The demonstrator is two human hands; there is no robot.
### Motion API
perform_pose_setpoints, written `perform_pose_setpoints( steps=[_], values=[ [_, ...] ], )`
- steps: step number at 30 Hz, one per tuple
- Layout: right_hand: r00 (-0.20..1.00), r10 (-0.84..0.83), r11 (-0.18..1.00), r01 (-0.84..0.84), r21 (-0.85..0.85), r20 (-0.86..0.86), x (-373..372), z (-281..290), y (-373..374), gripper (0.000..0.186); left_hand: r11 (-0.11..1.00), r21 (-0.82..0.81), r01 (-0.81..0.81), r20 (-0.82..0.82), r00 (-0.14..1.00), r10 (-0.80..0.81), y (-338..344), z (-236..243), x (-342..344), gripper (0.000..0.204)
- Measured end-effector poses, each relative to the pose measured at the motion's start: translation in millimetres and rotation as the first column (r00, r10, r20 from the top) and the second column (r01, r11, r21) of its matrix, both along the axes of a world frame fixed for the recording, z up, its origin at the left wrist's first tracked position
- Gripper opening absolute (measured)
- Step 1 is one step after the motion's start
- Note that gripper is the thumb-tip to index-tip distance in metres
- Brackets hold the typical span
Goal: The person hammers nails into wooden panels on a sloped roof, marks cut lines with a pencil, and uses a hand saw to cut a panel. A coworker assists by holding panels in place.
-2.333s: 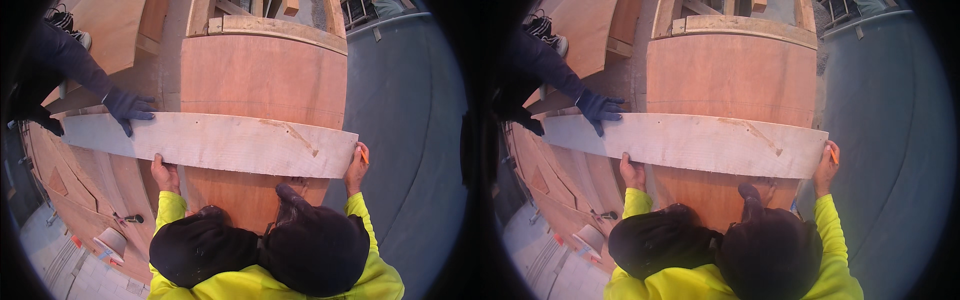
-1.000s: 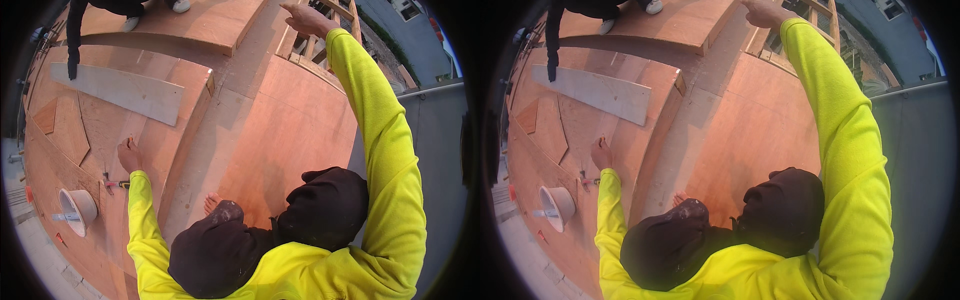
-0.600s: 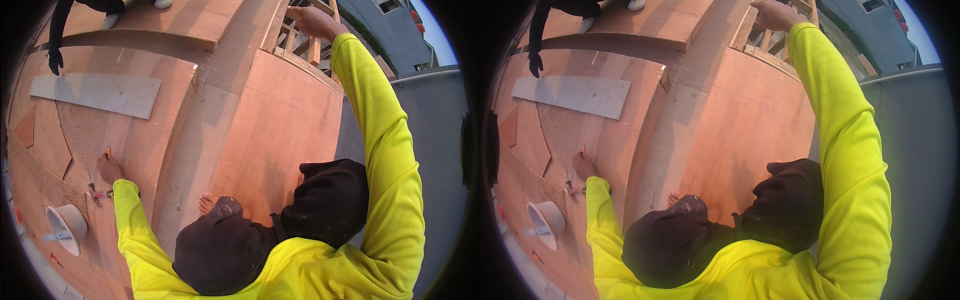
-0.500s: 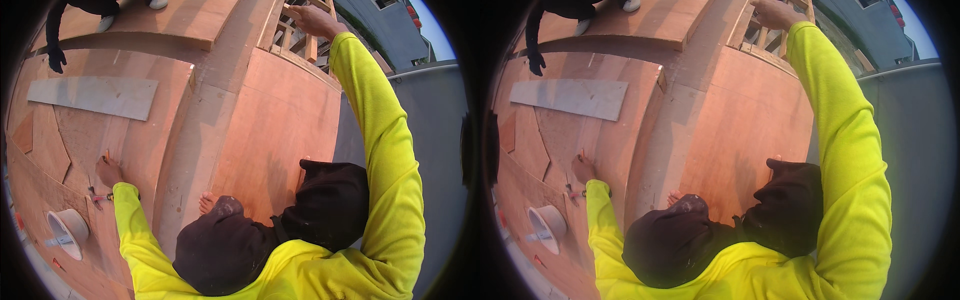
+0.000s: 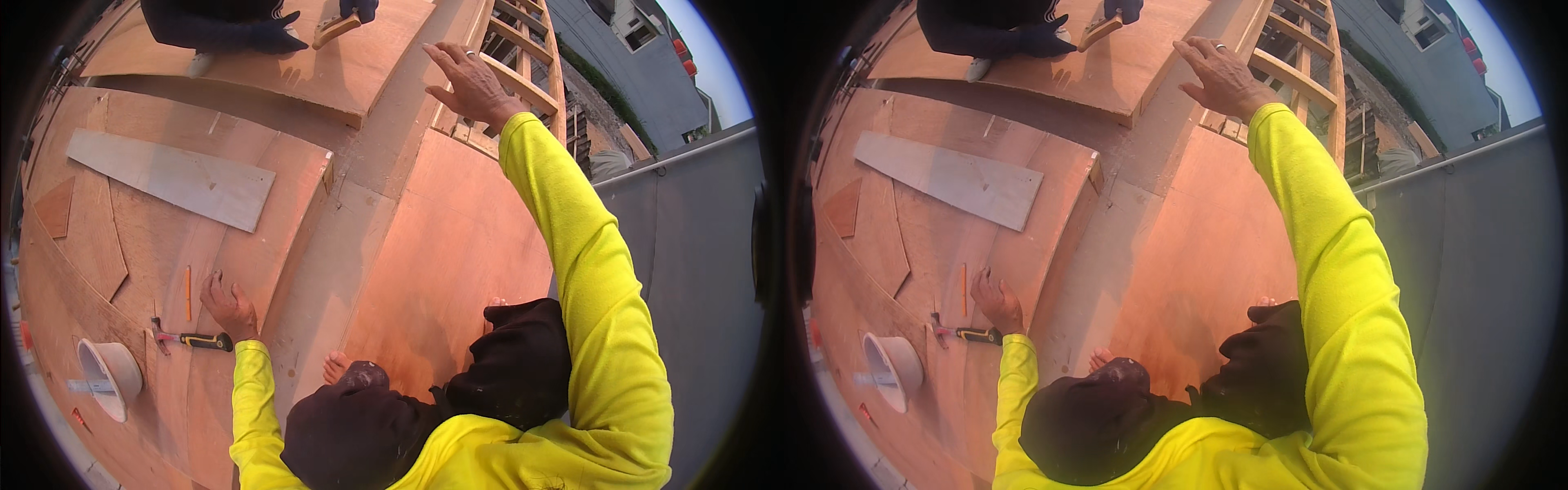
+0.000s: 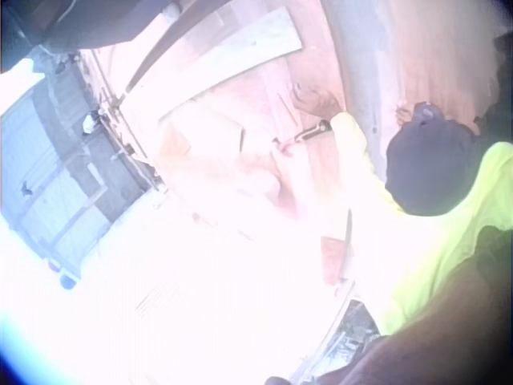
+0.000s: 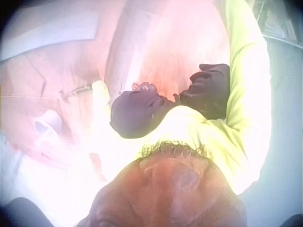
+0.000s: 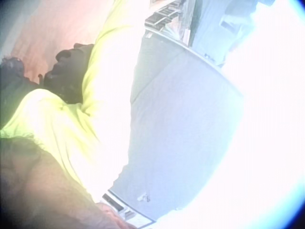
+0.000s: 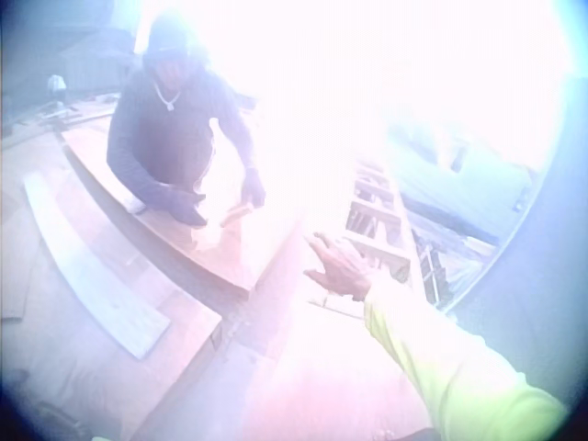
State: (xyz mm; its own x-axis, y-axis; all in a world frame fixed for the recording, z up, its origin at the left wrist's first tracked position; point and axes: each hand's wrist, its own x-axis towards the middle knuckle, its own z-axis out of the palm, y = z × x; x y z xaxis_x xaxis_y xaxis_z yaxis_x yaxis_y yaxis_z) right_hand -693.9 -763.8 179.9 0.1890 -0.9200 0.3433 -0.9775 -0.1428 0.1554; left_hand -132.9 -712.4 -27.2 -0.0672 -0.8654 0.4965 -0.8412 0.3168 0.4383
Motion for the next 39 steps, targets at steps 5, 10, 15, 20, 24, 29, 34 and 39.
perform_pose_setpoints(
  steps=[5, 10, 15, 20, 24, 29, 34, 39],
  values=[
    [0.962, 0.251, 0.942, -0.268, -0.201, -0.11, 69.0, -12.7, -36.6, 0.082, 0.997, 0.027, 0.076, -0.061, 0.995, -0.074, 29.5, 21.4, -29.0, 0.041],
    [0.983, 0.175, 0.98, -0.179, -0.081, -0.058, 107.4, -21.2, -69.4, 0.076, 0.994, 0.025, 0.108, -0.131, 0.986, -0.104, 45.7, 28.6, -52.1, 0.04],
    [0.985, -0.041, 0.889, -0.04, 0.456, 0.166, 122.8, -38.6, -63.9, 0.05, 0.993, 0.052, 0.102, -0.179, 0.98, -0.091, 54.3, 30.3, -69.0, 0.039],
    [0.972, 0.044, 0.983, -0.083, 0.163, 0.229, 89.6, -67.9, -40.2, 0.033, 0.962, 0.137, 0.236, -0.286, 0.939, -0.189, 63.3, 32.6, -99.7, 0.038],
    [0.972, 0.123, 0.978, -0.153, 0.143, 0.198, 50.3, -42.4, -8.4, 0.029, 0.858, 0.241, 0.454, -0.353, 0.864, -0.359, 55.8, 45.4, -125.6, 0.034],
    [0.916, 0.007, 0.953, -0.129, 0.275, 0.402, -1.9, 20.4, 122.7, 0.031, 0.517, 0.443, 0.732, -0.401, 0.678, -0.616, 28.1, 71.3, -183.5, 0.025],
    [0.594, -0.213, 0.968, 0.021, 0.25, 0.776, -2.6, 8.7, 255.4, 0.024, 0.236, 0.822, 0.518, -0.176, 0.626, -0.76, -17.7, 78.2, -230.1, 0.036],
    [0.399, -0.368, 0.927, 0.094, 0.362, 0.84, -25.8, -17.0, 327.3, 0.025, 0.247, 0.912, 0.327, -0.101, 0.764, -0.637, -35.4, 40.9, -312.2, 0.046]
  ],
)
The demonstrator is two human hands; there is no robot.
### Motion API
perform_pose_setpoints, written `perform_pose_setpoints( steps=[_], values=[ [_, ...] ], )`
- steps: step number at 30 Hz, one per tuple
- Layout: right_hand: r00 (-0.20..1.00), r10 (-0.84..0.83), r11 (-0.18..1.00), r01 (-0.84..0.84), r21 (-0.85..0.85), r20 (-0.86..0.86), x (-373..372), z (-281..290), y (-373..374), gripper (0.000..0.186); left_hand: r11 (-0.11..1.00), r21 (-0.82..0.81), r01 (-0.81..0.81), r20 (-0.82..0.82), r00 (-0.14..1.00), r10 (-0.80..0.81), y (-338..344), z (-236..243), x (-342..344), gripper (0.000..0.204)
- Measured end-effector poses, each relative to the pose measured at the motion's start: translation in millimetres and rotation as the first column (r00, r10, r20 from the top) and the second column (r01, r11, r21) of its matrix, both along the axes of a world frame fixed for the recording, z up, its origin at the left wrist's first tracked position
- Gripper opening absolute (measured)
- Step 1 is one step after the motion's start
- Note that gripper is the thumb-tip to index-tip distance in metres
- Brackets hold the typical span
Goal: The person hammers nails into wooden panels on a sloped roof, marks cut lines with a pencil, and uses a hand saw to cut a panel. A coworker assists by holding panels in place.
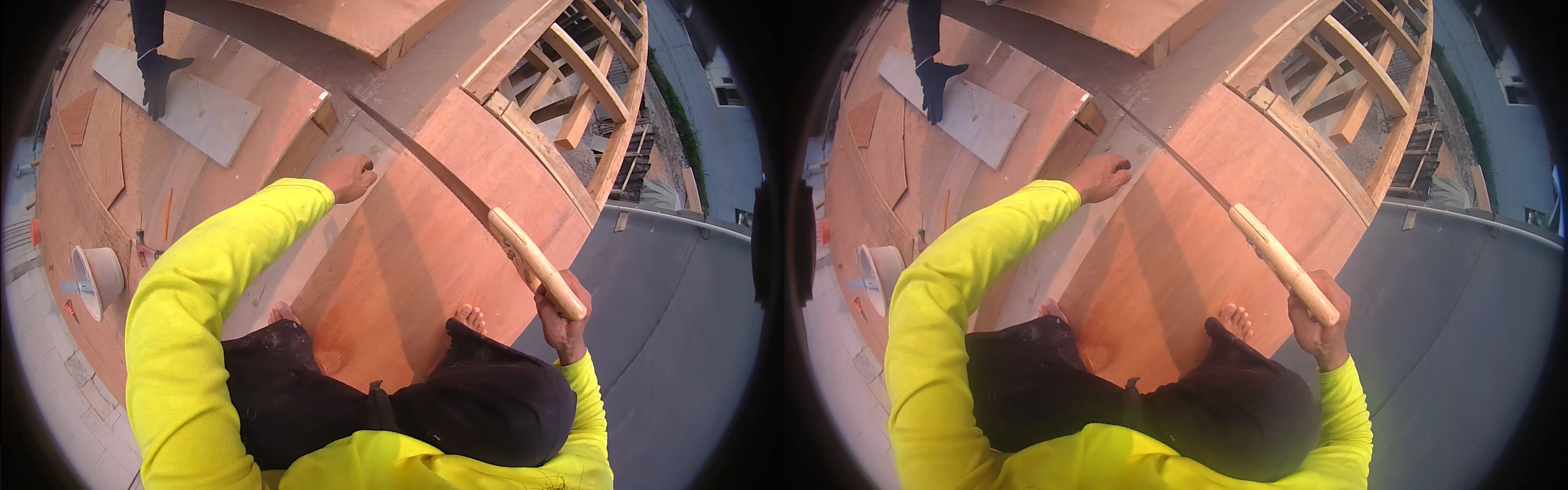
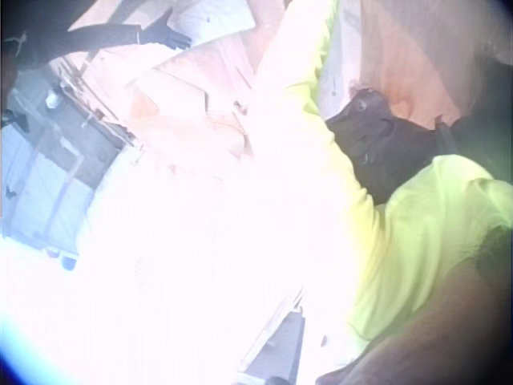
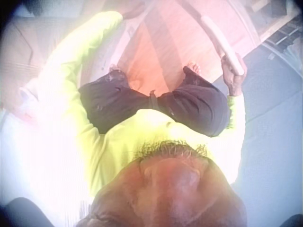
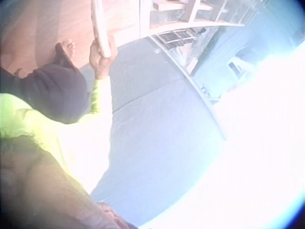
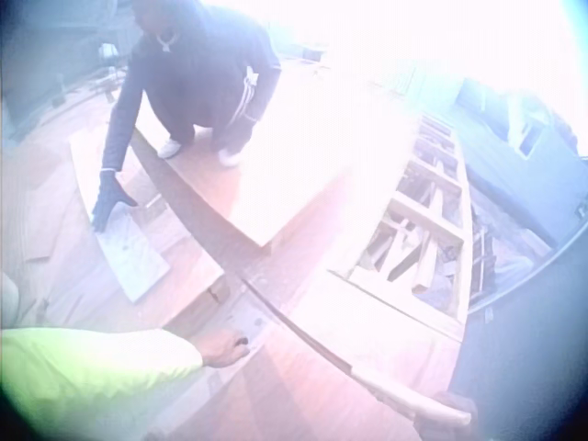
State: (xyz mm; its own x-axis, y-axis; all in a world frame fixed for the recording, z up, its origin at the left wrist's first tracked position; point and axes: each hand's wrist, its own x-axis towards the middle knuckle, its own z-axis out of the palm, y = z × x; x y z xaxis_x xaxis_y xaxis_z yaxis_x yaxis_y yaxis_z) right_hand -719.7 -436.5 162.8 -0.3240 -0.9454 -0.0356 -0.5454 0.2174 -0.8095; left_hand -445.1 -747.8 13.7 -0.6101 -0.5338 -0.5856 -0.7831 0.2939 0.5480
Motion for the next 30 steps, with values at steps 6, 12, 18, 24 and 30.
perform_pose_setpoints(
  steps=[6, 12, 18, 24, 30],
  values=[
    [0.997, 0.074, 0.993, -0.073, -0.092, 0.014, -35.1, -23.9, 2.8, 0.025, 0.808, -0.024, -0.588, -0.245, 0.787, 0.566, 23.7, -95.5, -74.3, 0.044],
    [0.984, 0.043, 0.999, -0.041, -0.015, 0.172, -68.4, -52.3, 13.8, 0.028, 0.695, -0.042, -0.718, -0.239, 0.682, 0.691, 52.7, -90.9, -86.5, 0.038],
    [0.963, 0.133, 0.991, -0.127, -0.042, 0.234, -78.8, -57.8, -2.8, 0.026, 0.474, -0.25, -0.844, -0.32, 0.534, 0.783, 68.1, -88.8, -98.6, 0.028],
    [0.957, 0.188, 0.98, -0.168, -0.107, 0.219, -78.2, -72.7, -10.3, 0.026, 0.394, -0.259, -0.882, -0.45, 0.471, 0.759, 65.5, -97.6, -100.8, 0.009],
    [0.924, 0.263, 0.959, -0.282, 0.03, 0.277, -78.7, -58.0, -6.8, 0.024, 0.446, -0.217, -0.868, -0.472, 0.493, 0.731, 66.6, -98.1, -92.1, 0.014]
  ],
)
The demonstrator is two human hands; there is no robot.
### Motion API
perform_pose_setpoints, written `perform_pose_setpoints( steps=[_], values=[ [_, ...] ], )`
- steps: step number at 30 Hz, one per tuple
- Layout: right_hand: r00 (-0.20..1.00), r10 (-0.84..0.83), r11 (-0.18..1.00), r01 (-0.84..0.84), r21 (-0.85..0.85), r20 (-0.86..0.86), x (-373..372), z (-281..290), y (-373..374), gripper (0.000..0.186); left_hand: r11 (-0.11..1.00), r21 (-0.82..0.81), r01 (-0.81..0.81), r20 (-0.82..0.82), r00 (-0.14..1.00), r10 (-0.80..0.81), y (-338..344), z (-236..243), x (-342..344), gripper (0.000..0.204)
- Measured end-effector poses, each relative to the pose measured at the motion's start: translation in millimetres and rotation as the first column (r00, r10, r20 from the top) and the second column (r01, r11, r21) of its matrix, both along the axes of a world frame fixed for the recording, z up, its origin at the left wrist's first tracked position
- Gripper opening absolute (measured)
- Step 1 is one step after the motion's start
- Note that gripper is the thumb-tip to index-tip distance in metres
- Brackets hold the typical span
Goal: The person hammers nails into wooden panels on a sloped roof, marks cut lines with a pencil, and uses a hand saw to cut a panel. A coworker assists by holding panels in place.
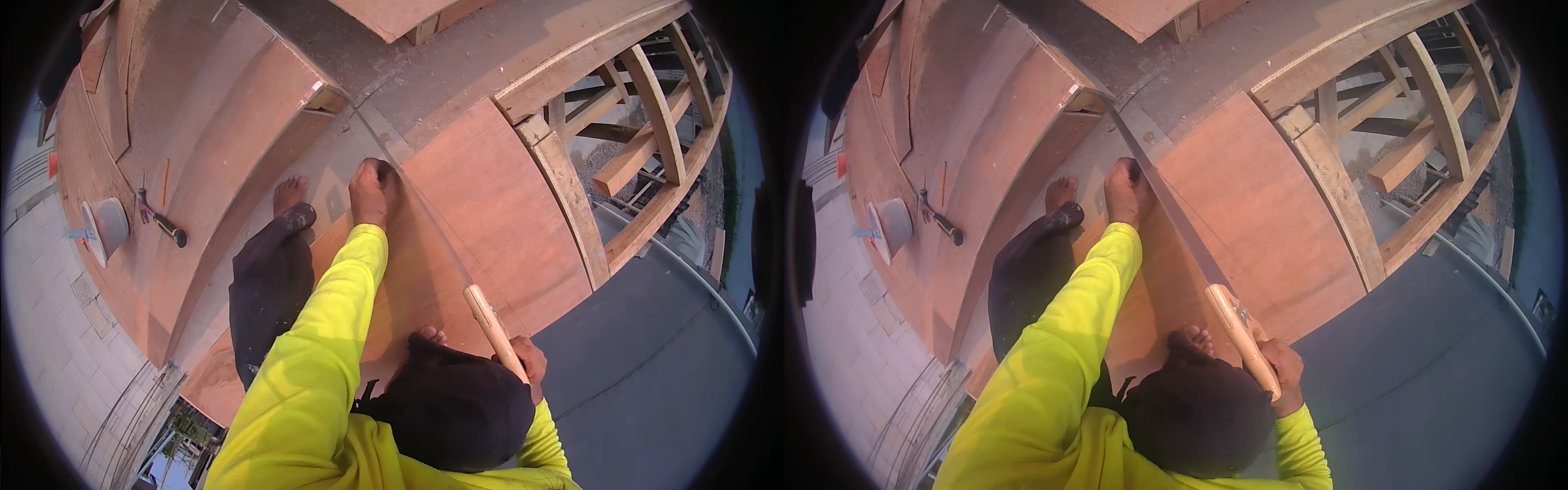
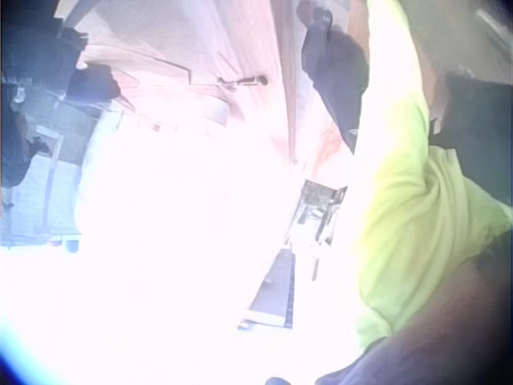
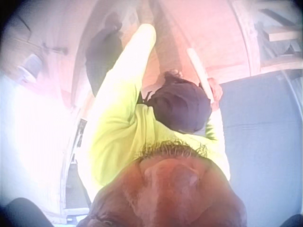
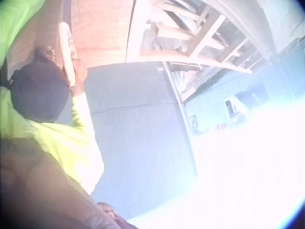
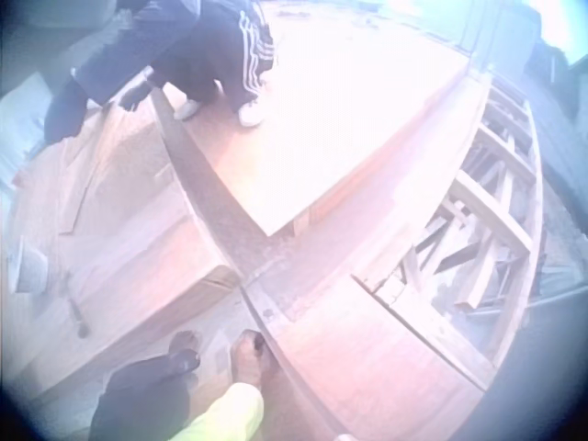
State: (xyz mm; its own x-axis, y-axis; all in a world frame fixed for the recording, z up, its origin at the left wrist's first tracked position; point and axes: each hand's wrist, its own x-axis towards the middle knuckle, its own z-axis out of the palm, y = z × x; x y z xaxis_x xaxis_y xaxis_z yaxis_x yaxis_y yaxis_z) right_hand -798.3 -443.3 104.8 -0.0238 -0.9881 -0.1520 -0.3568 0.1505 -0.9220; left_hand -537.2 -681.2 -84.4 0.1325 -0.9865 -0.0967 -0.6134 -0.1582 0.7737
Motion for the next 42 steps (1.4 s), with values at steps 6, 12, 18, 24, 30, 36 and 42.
perform_pose_setpoints(
  steps=[6, 12, 18, 24, 30, 36, 42],
  values=[
    [0.993, 0.097, 0.984, -0.085, 0.154, -0.071, 15.6, 42.3, -27.6, 0.027, 1.0, -0.009, 0.009, -0.137, 0.991, -0.01, -0.8, 14.6, -1.6, 0.013],
    [0.953, 0.16, 0.984, -0.132, 0.121, -0.257, 41.0, 68.3, -40.7, 0.026, 0.999, 0.032, -0.008, -0.126, 0.992, 0.012, -0.3, 10.8, 1.1, 0.012],
    [0.937, 0.153, 0.977, -0.096, 0.191, -0.313, 51.2, 78.6, -44.0, 0.025, 1.0, 0.021, 0.01, -0.091, 0.996, -0.008, -1.0, 11.5, -1.5, 0.01],
    [0.94, 0.182, 0.98, -0.15, 0.129, -0.289, 44.8, 69.5, -41.7, 0.03, 0.999, -0.007, 0.036, -0.018, 0.999, -0.036, -1.7, 9.4, -0.6, 0.01],
    [0.959, 0.137, 0.99, -0.123, 0.071, -0.248, 35.3, 62.7, -21.4, 0.031, 0.999, -0.016, 0.033, 0.04, 0.999, -0.033, -1.6, 9.8, -4.2, 0.013],
    [0.981, 0.117, 0.991, -0.104, 0.088, -0.157, 28.8, 62.0, -17.4, 0.019, 0.998, -0.044, 0.039, 0.003, 0.999, -0.039, -0.1, 7.4, -4.3, 0.012],
    [0.982, 0.15, 0.983, -0.136, 0.122, -0.114, 26.9, 49.2, -45.7, 0.028, 1.0, -0.006, 0.008, -0.01, 1.0, -0.008, -2.0, -0.5, -5.8, 0.013]
  ],
)
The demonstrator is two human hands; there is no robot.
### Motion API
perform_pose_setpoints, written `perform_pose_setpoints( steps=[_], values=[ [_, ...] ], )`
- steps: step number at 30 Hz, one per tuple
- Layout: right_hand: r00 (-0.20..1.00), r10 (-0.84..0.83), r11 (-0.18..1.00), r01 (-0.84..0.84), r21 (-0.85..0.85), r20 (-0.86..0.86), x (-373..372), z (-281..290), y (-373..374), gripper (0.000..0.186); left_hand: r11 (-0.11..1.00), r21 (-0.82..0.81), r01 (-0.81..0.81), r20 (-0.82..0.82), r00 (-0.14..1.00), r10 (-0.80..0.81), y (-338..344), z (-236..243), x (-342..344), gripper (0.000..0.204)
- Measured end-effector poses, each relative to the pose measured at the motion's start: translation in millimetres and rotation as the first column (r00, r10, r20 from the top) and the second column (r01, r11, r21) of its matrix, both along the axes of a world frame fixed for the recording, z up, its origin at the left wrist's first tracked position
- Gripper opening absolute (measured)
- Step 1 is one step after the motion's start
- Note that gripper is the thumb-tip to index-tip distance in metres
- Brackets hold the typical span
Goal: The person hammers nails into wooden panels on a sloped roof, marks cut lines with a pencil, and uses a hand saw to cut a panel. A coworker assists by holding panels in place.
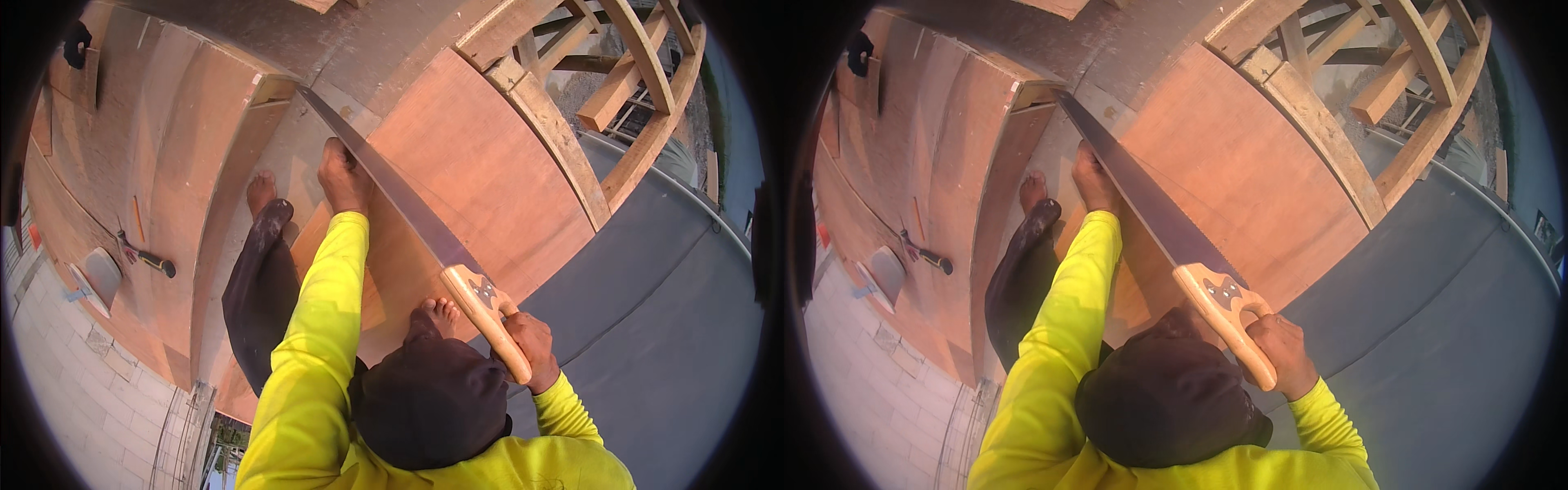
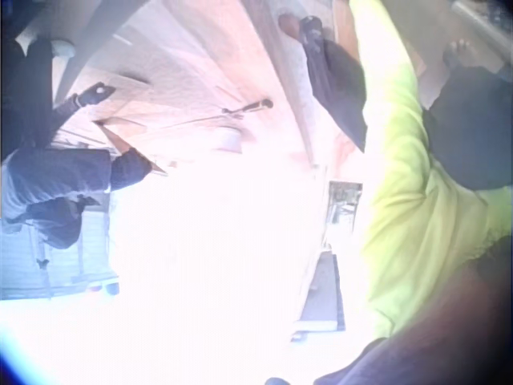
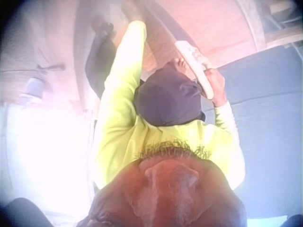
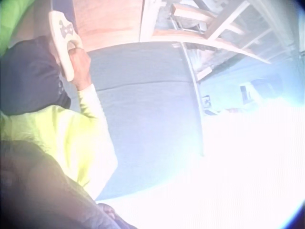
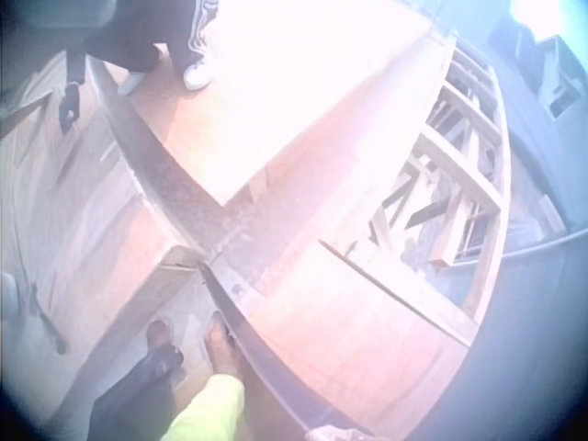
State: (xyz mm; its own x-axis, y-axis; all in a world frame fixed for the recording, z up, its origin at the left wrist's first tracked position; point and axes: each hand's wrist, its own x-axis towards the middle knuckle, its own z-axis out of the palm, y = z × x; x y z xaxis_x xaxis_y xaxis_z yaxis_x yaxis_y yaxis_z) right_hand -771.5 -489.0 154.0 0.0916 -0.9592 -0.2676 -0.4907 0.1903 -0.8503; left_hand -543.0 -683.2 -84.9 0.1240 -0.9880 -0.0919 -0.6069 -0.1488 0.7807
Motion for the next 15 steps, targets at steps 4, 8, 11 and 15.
perform_pose_setpoints(
  steps=[4, 8, 11, 15],
  values=[
    [1.0, -0.025, 0.999, 0.025, -0.024, 0.006, -2.3, 8.0, 13.8, 0.024, 0.998, -0.065, 0.016, 0.007, 1.0, -0.016, 0.8, 1.8, -0.2, 0.013],
    [0.999, -0.03, 1.0, 0.031, -0.004, 0.022, -2.3, 4.2, 13.8, 0.023, 0.996, -0.089, 0.028, -0.005, 1.0, -0.029, -1.7, 1.2, 0.9, 0.015],
    [0.996, -0.049, 0.997, 0.044, 0.066, 0.073, 6.9, -7.6, -18.2, 0.022, 0.993, -0.115, 0.04, -0.032, 0.999, -0.044, 0.8, -1.2, -0.1, 0.016],
    [0.998, -0.06, 0.997, 0.06, 0.04, 0.022, -4.6, 13.9, 2.7, 0.023, 0.985, -0.148, 0.088, 0.018, 0.996, -0.087, -2.8, -1.6, 1.9, 0.016]
  ],
)
